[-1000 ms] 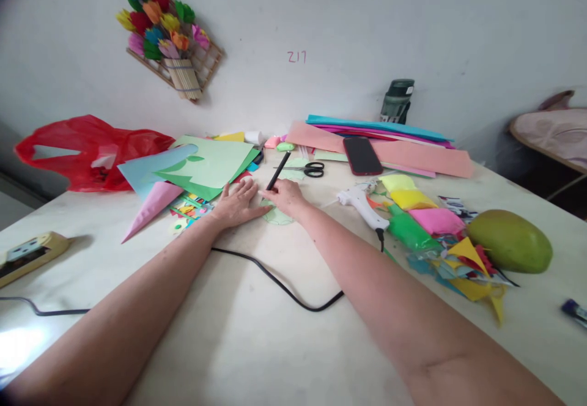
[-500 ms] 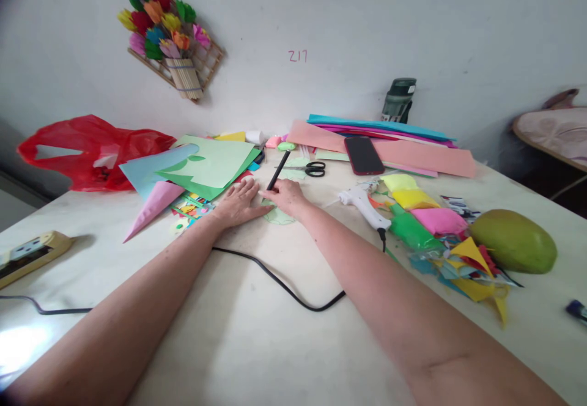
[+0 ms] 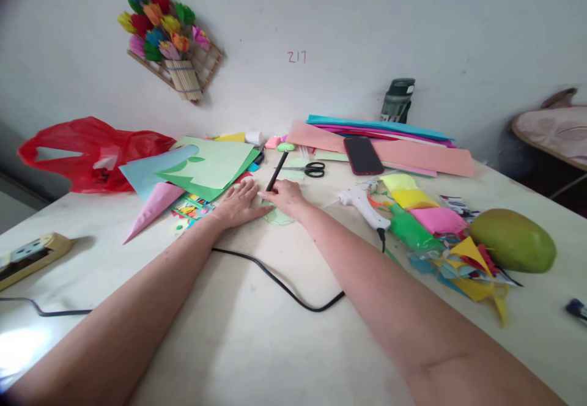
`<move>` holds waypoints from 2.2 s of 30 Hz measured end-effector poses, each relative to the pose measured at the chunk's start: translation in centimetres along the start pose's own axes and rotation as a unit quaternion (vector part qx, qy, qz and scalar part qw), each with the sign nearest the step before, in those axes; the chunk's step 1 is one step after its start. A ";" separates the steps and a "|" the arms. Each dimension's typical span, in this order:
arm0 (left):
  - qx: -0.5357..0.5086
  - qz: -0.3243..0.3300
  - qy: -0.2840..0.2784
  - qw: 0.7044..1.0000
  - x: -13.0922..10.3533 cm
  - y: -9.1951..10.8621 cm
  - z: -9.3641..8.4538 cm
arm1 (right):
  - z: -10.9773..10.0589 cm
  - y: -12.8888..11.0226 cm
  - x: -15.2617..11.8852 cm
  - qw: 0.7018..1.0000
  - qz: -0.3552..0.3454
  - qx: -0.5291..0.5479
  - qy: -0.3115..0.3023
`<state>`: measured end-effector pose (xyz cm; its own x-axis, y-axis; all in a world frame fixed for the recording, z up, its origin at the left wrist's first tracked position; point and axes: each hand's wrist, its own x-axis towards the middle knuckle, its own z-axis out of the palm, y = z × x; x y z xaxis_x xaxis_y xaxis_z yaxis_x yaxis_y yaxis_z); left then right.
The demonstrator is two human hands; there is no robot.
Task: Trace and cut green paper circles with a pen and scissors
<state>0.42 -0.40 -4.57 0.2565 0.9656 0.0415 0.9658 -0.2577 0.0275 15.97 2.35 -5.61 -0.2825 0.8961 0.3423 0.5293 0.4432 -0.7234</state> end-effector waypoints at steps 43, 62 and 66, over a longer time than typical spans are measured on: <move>-0.008 -0.011 -0.058 0.998 0.0 0.0 -0.6 | -0.2 -0.7 0.0 0.999 -0.001 -0.033 0.020; -0.004 -0.007 -0.094 0.996 -0.3 0.2 -1.4 | -0.2 -0.6 0.0 0.999 -0.010 -0.042 0.022; 0.003 -0.005 -0.097 0.995 -0.3 0.2 -1.6 | -0.2 -0.6 0.0 0.999 -0.014 -0.043 0.021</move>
<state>0.50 -0.79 -3.01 0.2479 0.9566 -0.1532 0.9686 -0.2475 0.0219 15.84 2.14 -5.07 -0.2655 0.8825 0.3882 0.5892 0.4672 -0.6592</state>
